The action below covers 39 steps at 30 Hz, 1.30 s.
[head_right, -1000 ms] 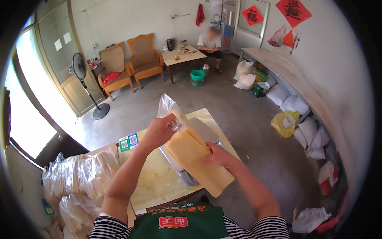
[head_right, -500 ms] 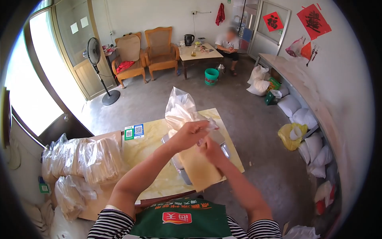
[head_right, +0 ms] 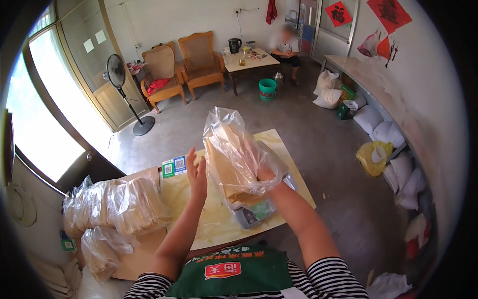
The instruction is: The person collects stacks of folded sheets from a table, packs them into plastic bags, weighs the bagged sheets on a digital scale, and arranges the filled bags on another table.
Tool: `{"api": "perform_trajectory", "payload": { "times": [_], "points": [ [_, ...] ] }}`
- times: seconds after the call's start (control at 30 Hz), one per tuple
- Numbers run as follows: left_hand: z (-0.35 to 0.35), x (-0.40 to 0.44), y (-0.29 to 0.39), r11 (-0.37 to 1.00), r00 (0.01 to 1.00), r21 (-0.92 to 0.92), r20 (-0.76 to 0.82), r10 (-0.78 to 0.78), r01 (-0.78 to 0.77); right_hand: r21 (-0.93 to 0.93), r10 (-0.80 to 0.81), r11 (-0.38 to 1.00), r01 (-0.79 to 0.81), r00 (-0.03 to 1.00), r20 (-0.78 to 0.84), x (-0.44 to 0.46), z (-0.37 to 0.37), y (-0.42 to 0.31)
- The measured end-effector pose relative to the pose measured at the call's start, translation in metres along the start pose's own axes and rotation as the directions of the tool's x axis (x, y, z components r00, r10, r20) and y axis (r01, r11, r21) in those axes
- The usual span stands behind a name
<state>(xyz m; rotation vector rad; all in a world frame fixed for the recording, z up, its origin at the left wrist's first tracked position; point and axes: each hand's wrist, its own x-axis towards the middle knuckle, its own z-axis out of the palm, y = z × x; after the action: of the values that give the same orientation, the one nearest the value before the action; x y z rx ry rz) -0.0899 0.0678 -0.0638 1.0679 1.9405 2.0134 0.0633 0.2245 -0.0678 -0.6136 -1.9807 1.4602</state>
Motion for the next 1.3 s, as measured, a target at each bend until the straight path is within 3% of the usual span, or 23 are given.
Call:
{"api": "perform_trajectory", "payload": {
  "times": [0.03, 0.07, 0.1, 0.17, 0.23, 0.37, 0.43, 0.53, 0.57, 0.6, 0.63, 0.67, 0.73, 0.87, 0.9, 0.97, 1.0, 1.03, 1.07, 1.13, 1.17, 1.23, 1.3],
  "points": [
    [0.001, -0.007, -0.01, 1.0, 1.0, 0.001, 0.007, -0.008, 0.008, 0.003, -0.005, 1.0, 0.005, 1.0, 0.003, -0.001, 0.001, 0.0],
    [0.005, -0.014, -0.014, 0.9, 0.919, -0.192, 0.048, -0.391, 0.392, 0.011, -0.011, 1.0, 0.01, 1.0, 0.007, -0.002, 0.002, -0.002],
    [0.01, -0.023, -0.023, 0.623, 0.697, -0.342, 0.16, -0.699, 0.703, 0.017, -0.019, 1.0, 0.018, 1.0, 0.013, -0.003, 0.002, -0.003],
    [0.029, -0.044, -0.054, 0.568, 0.727, -0.474, 0.281, -0.627, 0.673, 0.038, -0.028, 0.999, 0.027, 0.999, 0.038, -0.009, 0.0, -0.008],
    [0.041, -0.049, -0.018, 0.204, 0.697, -0.699, 0.549, -0.462, 0.686, 0.078, -0.03, 0.997, 0.023, 0.995, 0.09, -0.019, -0.007, -0.019],
    [0.049, -0.045, 0.018, 0.113, 0.664, -0.706, 0.583, -0.468, 0.699, 0.117, -0.026, 0.993, 0.011, 0.991, 0.129, -0.03, -0.024, -0.026],
    [0.065, -0.045, 0.019, 0.118, 0.682, -0.705, 0.608, -0.406, 0.699, 0.1, -0.031, 0.995, 0.021, 0.995, 0.1, -0.035, -0.041, -0.016],
    [0.086, -0.044, 0.05, 0.419, 0.663, -0.538, 0.417, -0.621, 0.731, 0.06, -0.048, 0.997, 0.044, 0.997, 0.068, -0.039, -0.062, 0.015],
    [0.089, -0.046, 0.046, 0.419, 0.661, -0.534, 0.424, -0.619, 0.734, 0.221, 0.04, 0.974, -0.054, 0.997, 0.072, -0.035, -0.065, 0.032],
    [0.095, -0.047, 0.034, 0.548, 0.717, -0.472, 0.349, -0.603, 0.691, 0.374, 0.12, 0.916, -0.144, 0.989, 0.088, -0.033, -0.069, 0.033],
    [0.101, -0.048, 0.023, 0.666, 0.772, -0.393, 0.278, -0.572, 0.634, 0.374, 0.116, 0.917, -0.136, 0.99, 0.076, -0.034, -0.074, 0.034],
    [0.105, -0.051, 0.011, 0.659, 0.767, -0.399, 0.248, -0.591, 0.637, 0.084, 0.057, 0.995, -0.055, 0.998, -0.029, -0.036, -0.074, 0.024],
    [0.105, -0.05, 0.022, 0.661, 0.756, -0.372, 0.253, -0.604, 0.652, -0.189, -0.04, 0.982, 0.015, 0.991, -0.128, -0.047, -0.064, -0.014],
    [0.098, -0.051, 0.015, 0.632, 0.755, -0.416, 0.299, -0.584, 0.654, -0.048, 0.16, 0.985, -0.166, 0.981, -0.109, -0.049, -0.072, 0.002],
    [0.097, -0.05, 0.017, 0.633, 0.756, -0.416, 0.302, -0.581, 0.653, -0.312, -0.041, 0.95, 0.007, 0.994, -0.102, -0.053, -0.073, 0.005],
    [0.086, -0.054, 0.022, 0.57, 0.728, -0.455, 0.366, -0.58, 0.684, -0.544, -0.222, 0.823, 0.164, 0.974, -0.041, -0.063, -0.074, 0.006],
    [0.083, -0.053, 0.024, 0.543, 0.713, -0.464, 0.403, -0.575, 0.7, -0.18, 0.039, 0.982, -0.051, 0.997, -0.068, -0.068, -0.076, 0.003],
    [0.08, -0.053, 0.019, 0.543, 0.713, -0.465, 0.401, -0.575, 0.7, 0.203, 0.286, 0.938, -0.281, 0.958, 0.006, -0.072, -0.078, 0.0],
    [0.078, -0.053, 0.013, 0.533, 0.722, -0.489, 0.413, -0.555, 0.69, 0.201, 0.283, 0.939, -0.279, 0.959, 0.007, -0.078, -0.086, 0.003],
    [0.075, -0.052, 0.008, 0.525, 0.734, -0.516, 0.421, -0.532, 0.677, 0.549, 0.343, 0.754, -0.36, 0.929, 0.138, -0.095, -0.109, 0.015],
    [0.074, -0.051, 0.008, 0.513, 0.711, -0.496, 0.421, -0.563, 0.7, 0.548, 0.339, 0.756, -0.358, 0.93, 0.139, -0.098, -0.12, 0.032],
    [0.071, -0.051, 0.01, 0.505, 0.688, -0.472, 0.42, -0.592, 0.723, 0.724, 0.493, 0.639, -0.257, 0.86, -0.129, -0.1, -0.135, 0.078],
    [0.07, -0.05, 0.014, 0.467, 0.681, -0.5, 0.459, -0.571, 0.729, 0.616, 0.52, 0.736, -0.28, 0.817, -0.249, -0.096, -0.121, 0.089]
  ]
}}
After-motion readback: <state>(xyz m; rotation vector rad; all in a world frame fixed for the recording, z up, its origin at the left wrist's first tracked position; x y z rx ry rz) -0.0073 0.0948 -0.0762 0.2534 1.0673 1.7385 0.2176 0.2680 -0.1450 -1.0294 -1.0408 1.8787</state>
